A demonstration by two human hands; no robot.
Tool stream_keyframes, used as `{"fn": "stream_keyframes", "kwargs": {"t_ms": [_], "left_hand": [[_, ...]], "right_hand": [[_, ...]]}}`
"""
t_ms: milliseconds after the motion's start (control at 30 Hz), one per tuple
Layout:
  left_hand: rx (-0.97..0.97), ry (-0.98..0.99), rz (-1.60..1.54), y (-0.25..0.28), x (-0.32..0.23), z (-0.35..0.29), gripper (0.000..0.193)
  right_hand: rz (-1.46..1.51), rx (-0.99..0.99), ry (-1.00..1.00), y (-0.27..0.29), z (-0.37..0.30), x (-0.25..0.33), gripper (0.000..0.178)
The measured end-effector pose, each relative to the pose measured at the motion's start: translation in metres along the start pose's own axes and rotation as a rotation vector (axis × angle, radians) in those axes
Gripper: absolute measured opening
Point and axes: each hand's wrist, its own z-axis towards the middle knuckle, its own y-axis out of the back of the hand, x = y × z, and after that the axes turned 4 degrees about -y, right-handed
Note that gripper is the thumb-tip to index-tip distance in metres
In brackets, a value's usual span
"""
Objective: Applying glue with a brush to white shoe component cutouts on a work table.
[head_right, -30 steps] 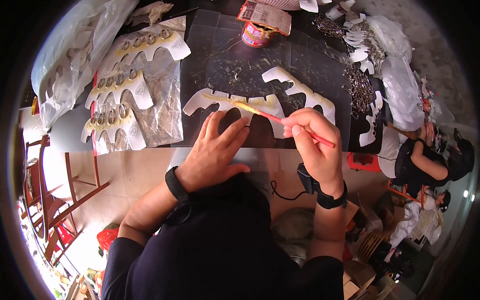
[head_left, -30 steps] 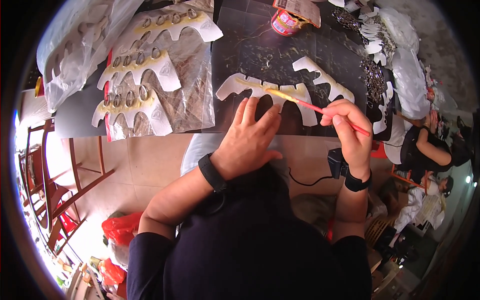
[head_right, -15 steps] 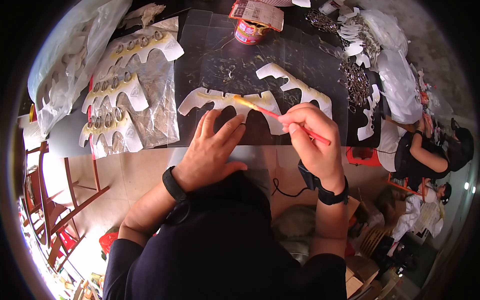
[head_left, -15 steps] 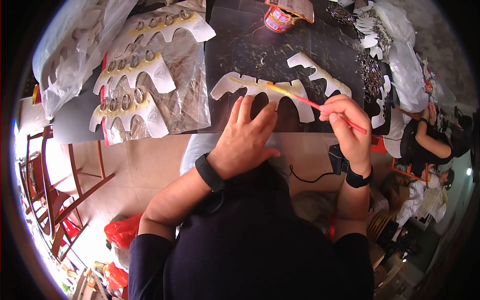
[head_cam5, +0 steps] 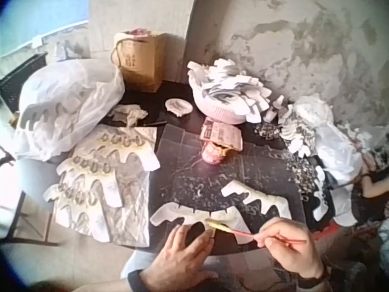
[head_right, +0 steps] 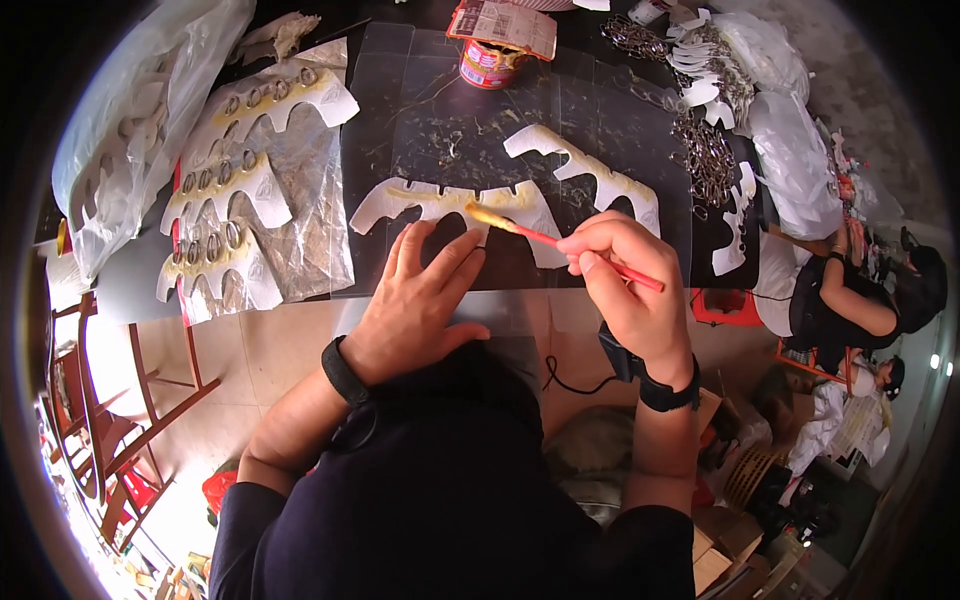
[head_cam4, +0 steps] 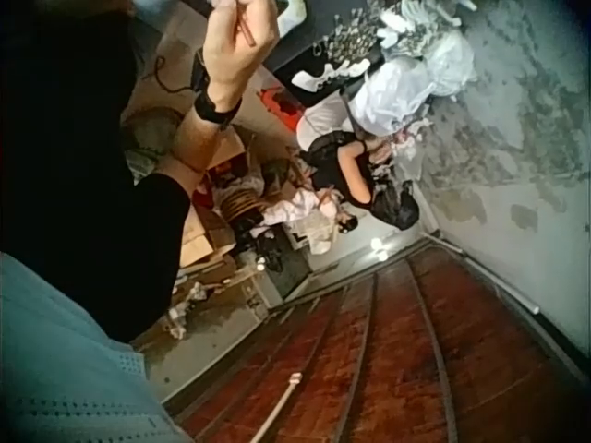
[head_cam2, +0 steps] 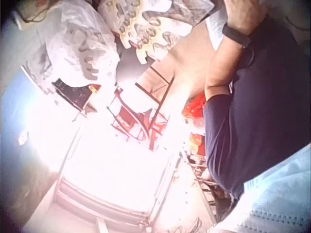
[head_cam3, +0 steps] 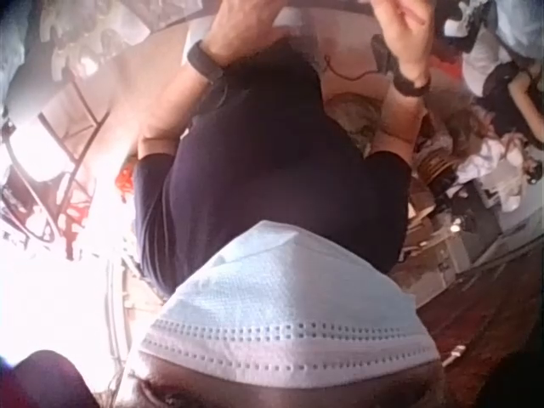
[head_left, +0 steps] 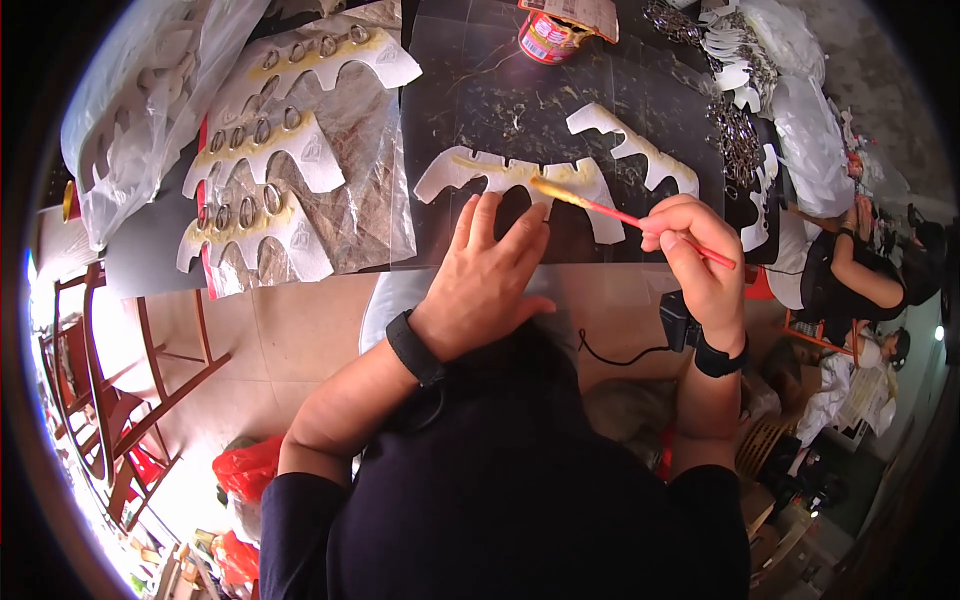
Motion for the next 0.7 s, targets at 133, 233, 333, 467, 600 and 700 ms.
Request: {"fn": "stream_keyframes", "kwargs": {"t_ms": [133,233,333,467,600,700], "left_hand": [[0.003,0.000,-0.005,0.000,0.000,0.001,0.067],[0.008,0.002,-0.002,0.001,0.000,0.001,0.067],[0.002,0.000,-0.005,0.000,0.000,0.001,0.066],[0.003,-0.003,-0.004,0.000,0.000,0.002,0.066],[0.011,0.001,-0.001,0.000,0.000,0.001,0.066],[0.011,0.000,-0.010,0.000,0.000,0.001,0.066]], "right_hand": [[0.022,-0.038,-0.028,0.002,-0.003,0.001,0.013],[0.069,-0.182,-0.167,0.001,-0.004,0.001,0.017],[0.077,-0.253,-0.190,0.000,-0.005,0.001,0.018],[0.105,-0.227,-0.222,-0.001,-0.010,-0.003,0.019],[0.197,-0.257,-0.185,-0.010,-0.005,-0.008,0.022],[0.213,-0.282,-0.238,-0.007,-0.005,-0.012,0.027]]}}
